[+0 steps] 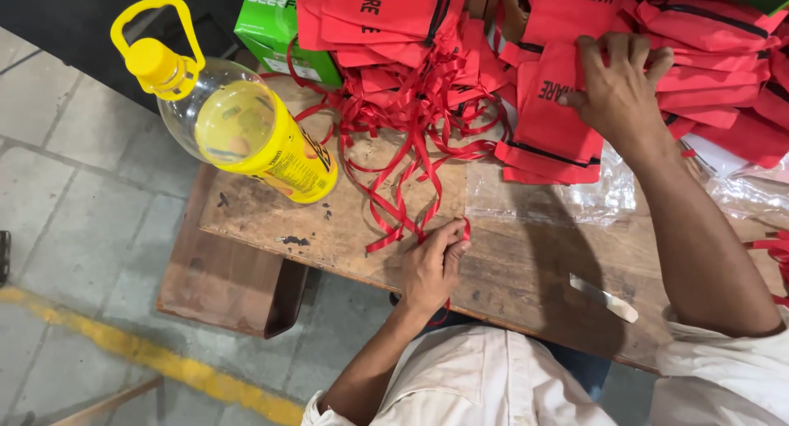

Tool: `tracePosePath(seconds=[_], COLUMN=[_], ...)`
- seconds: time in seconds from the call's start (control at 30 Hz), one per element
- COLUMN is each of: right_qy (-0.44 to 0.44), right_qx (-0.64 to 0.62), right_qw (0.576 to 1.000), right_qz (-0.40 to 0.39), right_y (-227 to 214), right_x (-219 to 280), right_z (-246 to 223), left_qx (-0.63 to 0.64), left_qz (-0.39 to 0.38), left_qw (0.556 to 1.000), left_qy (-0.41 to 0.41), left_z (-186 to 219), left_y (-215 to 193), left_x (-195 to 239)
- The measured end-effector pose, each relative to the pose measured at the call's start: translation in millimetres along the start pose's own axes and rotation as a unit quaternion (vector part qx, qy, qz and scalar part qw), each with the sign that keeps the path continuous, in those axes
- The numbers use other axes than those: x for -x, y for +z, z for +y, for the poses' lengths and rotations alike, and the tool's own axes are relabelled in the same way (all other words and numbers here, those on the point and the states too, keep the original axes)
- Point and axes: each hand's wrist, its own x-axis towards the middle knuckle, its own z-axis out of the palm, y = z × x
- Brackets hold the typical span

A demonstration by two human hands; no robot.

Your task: Tying red ribbons onto red fabric pouches labeled 'HARDWARE'.

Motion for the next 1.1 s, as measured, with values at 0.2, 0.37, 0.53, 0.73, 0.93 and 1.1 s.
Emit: tracePosePath(seconds=[0.2, 0.37, 0.53, 0.73, 0.93, 1.1], right_qy=[0.012, 0.007, 0.032, -0.124, -0.065, -0.058], right_qx=[-0.011, -0.064, -0.268, -0.127, -0.124, -0.084], right_qw=[0.999, 0.998, 0.961, 0.982, 0.983, 0.991], right_qz=[0.033, 0.012, -0.052, -0.064, -0.123, -0.091], right_y=[4, -23, -104, -32, -1, -41], right_x=[-5, -2, 3, 47, 60, 63], right_z=[0, -2, -28, -93, -103, -107], left_qx=[-0.013, -0.015, -0.018, -0.011, -0.015, -0.027], left_qz=[-0.009, -0.012, -0.020, -0.020, -0.009, -0.013], left_qw=[1.000, 1.000, 1.000, 1.000, 1.000, 0.999], left_qy=[0.000, -0.014, -0.004, -0.010, 0.000, 0.014], left_z=[0, -1, 1, 2, 1, 1], left_y=[2, 3, 4, 3, 4, 4], left_x=[0, 1, -1, 0, 2, 1])
